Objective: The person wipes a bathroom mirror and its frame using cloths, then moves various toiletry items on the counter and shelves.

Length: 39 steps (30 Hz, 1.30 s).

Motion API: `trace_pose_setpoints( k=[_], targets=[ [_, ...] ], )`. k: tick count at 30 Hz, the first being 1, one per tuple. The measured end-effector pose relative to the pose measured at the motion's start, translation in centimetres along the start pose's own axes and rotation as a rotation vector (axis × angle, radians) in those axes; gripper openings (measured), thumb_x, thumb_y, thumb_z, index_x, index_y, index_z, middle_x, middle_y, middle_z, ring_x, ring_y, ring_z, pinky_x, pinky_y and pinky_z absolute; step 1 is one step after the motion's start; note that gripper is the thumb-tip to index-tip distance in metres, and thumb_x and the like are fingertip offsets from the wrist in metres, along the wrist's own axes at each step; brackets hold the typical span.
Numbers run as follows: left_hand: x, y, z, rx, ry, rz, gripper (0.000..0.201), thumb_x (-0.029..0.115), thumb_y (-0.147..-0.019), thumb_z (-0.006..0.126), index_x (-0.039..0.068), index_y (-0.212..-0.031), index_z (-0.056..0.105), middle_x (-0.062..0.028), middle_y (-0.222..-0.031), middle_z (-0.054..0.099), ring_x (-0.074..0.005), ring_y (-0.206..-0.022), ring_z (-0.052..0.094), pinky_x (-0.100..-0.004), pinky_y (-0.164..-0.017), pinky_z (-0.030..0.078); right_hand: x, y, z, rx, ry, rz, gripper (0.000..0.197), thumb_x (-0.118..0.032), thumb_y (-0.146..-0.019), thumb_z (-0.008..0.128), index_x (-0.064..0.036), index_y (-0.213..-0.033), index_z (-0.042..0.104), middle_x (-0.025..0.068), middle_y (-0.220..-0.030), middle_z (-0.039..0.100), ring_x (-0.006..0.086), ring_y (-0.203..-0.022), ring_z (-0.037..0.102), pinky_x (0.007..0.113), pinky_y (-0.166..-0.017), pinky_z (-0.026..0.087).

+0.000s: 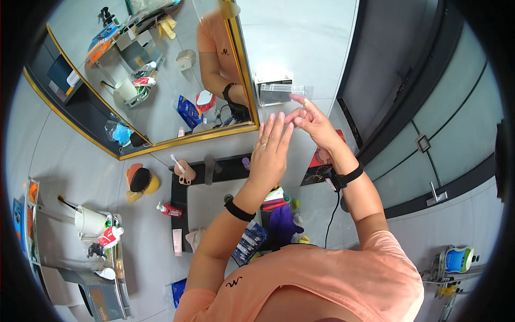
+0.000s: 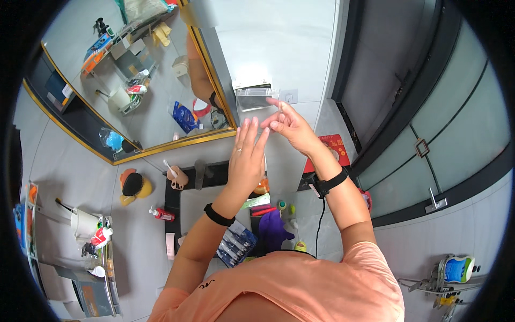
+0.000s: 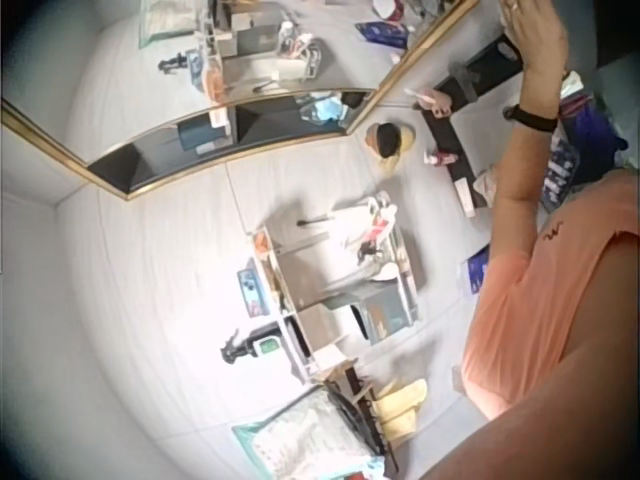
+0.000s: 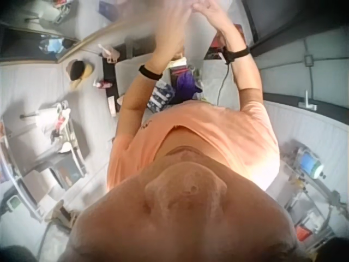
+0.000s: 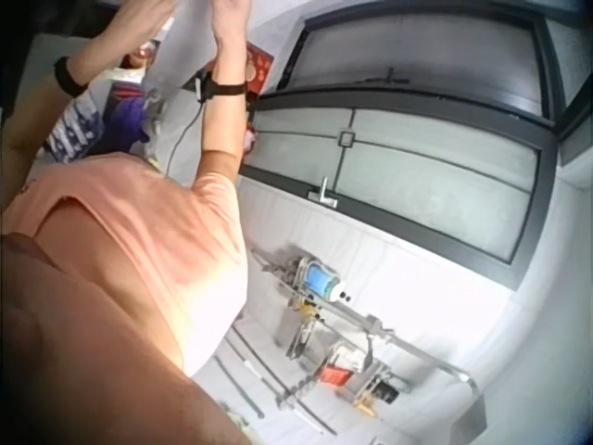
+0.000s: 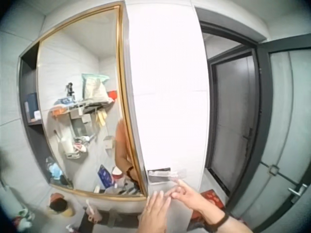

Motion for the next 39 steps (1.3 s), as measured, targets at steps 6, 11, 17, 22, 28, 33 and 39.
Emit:
trace_pose_setpoints(
  k=[6, 11, 17, 22, 28, 33, 39],
  targets=[
    [-1.3, -1.8, 1.7, 0.014, -0.042, -0.121, 0.066, -0.006, -0.086, 0.056, -0.001, -0.149, 0.040, -0.0272, -0.159, 0.031, -0.0464, -0.147, 0.031, -0.0583, -0.118, 0.030, 1.8, -1.6, -0.8, 0.068, 0.049, -0.005, 0.053, -0.011, -0.099, 0.064, -0.0012, -0.146, 0.041, 0.0041, -0.108, 0.062, 0.0110, -0.101, 0.059, 0.029, -0.097, 0.048],
    [-1.5, -2.6, 2.2, 0.015, -0.107, -0.143, 0.057, -0.002, -0.089, 0.055, -0.005, -0.145, 0.045, -0.0247, -0.158, 0.035, -0.0423, -0.147, 0.034, -0.0538, -0.118, 0.033, 2.6, -1.8, -2.1, 0.256, 0.144, -0.032, 0.042, -0.007, -0.098, 0.065, -0.0007, -0.135, 0.048, 0.0025, -0.107, 0.059, 0.0095, -0.099, 0.058, 0.025, -0.090, 0.050],
    [-2.0, -2.8, 3.4, 0.013, -0.120, -0.137, 0.058, -0.002, -0.088, 0.054, -0.005, -0.146, 0.044, -0.0260, -0.159, 0.033, -0.0429, -0.148, 0.032, -0.0546, -0.119, 0.030, 2.0, -1.5, -2.2, 0.517, 0.369, -0.162, 0.035, -0.006, -0.096, 0.068, 0.0001, -0.127, 0.053, 0.0045, -0.108, 0.059, 0.0110, -0.098, 0.060, 0.025, -0.084, 0.053],
    [-2.6, -2.7, 4.3, -0.010, -0.100, -0.127, 0.059, -0.005, -0.086, 0.055, -0.005, -0.144, 0.045, -0.0283, -0.160, 0.028, -0.0477, -0.147, 0.029, -0.0598, -0.117, 0.029, 2.7, -1.6, -3.0, 0.608, 0.480, -0.061, 0.031, -0.007, -0.095, 0.068, 0.0009, -0.122, 0.056, 0.0073, -0.107, 0.060, 0.0126, -0.097, 0.062, 0.027, -0.077, 0.057],
    [-2.1, -2.8, 4.8, -0.008, -0.145, -0.133, 0.058, -0.005, -0.085, 0.056, -0.007, -0.142, 0.046, -0.0303, -0.160, 0.027, -0.0497, -0.148, 0.027, -0.0624, -0.116, 0.029, 3.7, -2.1, -3.6, 0.633, 0.264, -0.044, 0.031, -0.014, -0.098, 0.065, 0.0023, -0.123, 0.058, 0.0130, -0.118, 0.056, 0.0146, -0.094, 0.064, 0.030, -0.074, 0.060],
    [-2.7, -2.8, 5.3, -0.039, -0.158, -0.119, 0.062, -0.005, -0.084, 0.057, -0.007, -0.145, 0.043, -0.0319, -0.160, 0.024, -0.0507, -0.148, 0.025, -0.0627, -0.117, 0.028, 2.9, -2.8, -2.6, 0.605, 0.399, -0.115, 0.036, -0.013, -0.102, 0.058, 0.0024, -0.135, 0.053, 0.0173, -0.125, 0.055, 0.0196, -0.099, 0.065, 0.030, -0.077, 0.059],
    [-2.1, -3.1, 5.0, -0.078, -0.128, -0.154, 0.069, -0.002, -0.083, 0.061, -0.009, -0.147, 0.037, -0.0335, -0.160, 0.022, -0.0519, -0.149, 0.021, -0.0621, -0.118, 0.026, 3.5, -3.0, -3.0, 0.639, 0.410, -0.119, 0.035, -0.012, -0.103, 0.056, 0.0016, -0.136, 0.052, 0.0166, -0.129, 0.055, 0.0201, -0.103, 0.064, 0.030, -0.080, 0.059]
  ],
)
Point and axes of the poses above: each hand's wrist, its own y-axis away from the middle knuckle, its own z-axis out of the palm, x = y × z, the point moved 7 cm from there along -y, towards the middle knuckle
